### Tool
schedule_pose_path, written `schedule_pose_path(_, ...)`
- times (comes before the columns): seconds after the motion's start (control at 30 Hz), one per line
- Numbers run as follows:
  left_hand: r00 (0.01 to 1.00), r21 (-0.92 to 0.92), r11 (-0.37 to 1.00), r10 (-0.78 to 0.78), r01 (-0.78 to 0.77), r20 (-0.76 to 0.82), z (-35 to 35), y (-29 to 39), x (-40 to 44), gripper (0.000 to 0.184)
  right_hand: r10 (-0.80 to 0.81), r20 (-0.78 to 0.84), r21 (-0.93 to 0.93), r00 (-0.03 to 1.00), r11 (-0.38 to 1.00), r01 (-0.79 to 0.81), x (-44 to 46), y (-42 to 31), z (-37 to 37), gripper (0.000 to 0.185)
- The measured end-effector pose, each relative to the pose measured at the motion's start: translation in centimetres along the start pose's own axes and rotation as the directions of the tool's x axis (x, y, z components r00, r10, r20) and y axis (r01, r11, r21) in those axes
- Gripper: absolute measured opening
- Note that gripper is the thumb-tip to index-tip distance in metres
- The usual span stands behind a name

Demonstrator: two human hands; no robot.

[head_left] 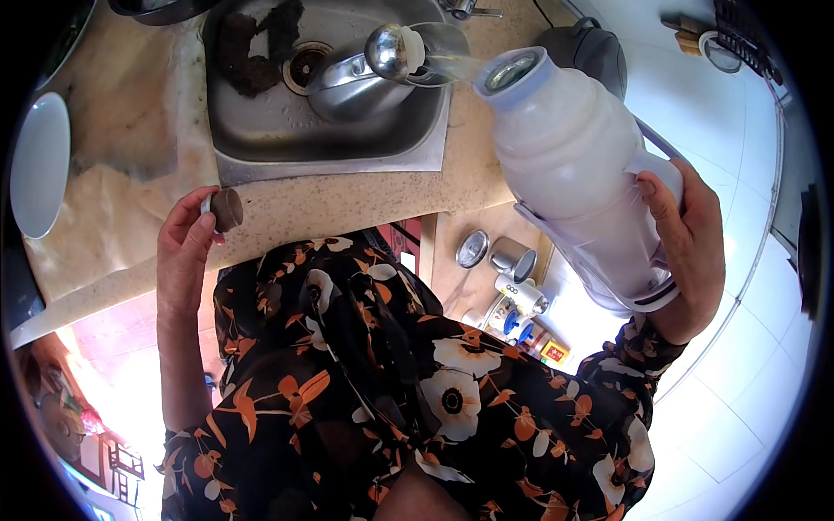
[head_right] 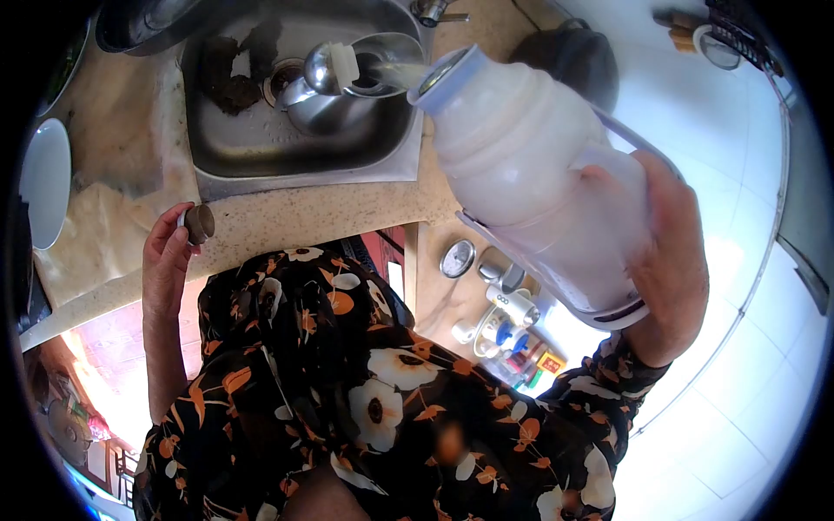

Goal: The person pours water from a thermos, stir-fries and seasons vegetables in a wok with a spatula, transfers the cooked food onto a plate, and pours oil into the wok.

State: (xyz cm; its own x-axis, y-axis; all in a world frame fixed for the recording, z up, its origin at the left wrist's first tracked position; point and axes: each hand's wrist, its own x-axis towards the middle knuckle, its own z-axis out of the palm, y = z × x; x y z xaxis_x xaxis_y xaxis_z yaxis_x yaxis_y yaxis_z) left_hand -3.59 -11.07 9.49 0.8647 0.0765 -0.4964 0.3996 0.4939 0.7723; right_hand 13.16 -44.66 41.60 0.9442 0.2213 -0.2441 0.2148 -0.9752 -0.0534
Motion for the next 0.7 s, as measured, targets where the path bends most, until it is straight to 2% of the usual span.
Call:
schedule_pose_path(0.13, 1.0, -0.032, 0.999, -0.003, 0.003, -0.012, 0.3, 0.2, -0.1, 0.039, -0.01, 0.006, -0.022, 1.0, 1.0, 0.01, 0.1, -0.2, 0.0, 0.045)
schedule_pose_path(0.23, 1.0, -0.04, 0.999, -0.004, 0.004, -0.006, 0.2, 0.2, -0.1, 0.04, -0.002, -0.01, 0.057, 1.0, 0.998, 0.002, 0.1, -0.2, 0.0, 0.046)
schedule_pose_path(0.57, 1.0, -0.001, 1.0, -0.003, 0.003, 0.0, 0.0, -0.2, -0.1, 0.043, -0.082, 0.009, -0.201, 0.997, 0.976, 0.082, 0.8, 0.0, -0.5, 0.043)
schedule_pose_path(0.7, 1.0, -0.008, 1.0, -0.011, 0.011, -0.007, -0.1, -0.3, -0.1, 0.043, -0.082, 0.022, -0.207, 0.996, 0.975, 0.085, 1.3, -0.4, -0.5, 0.041)
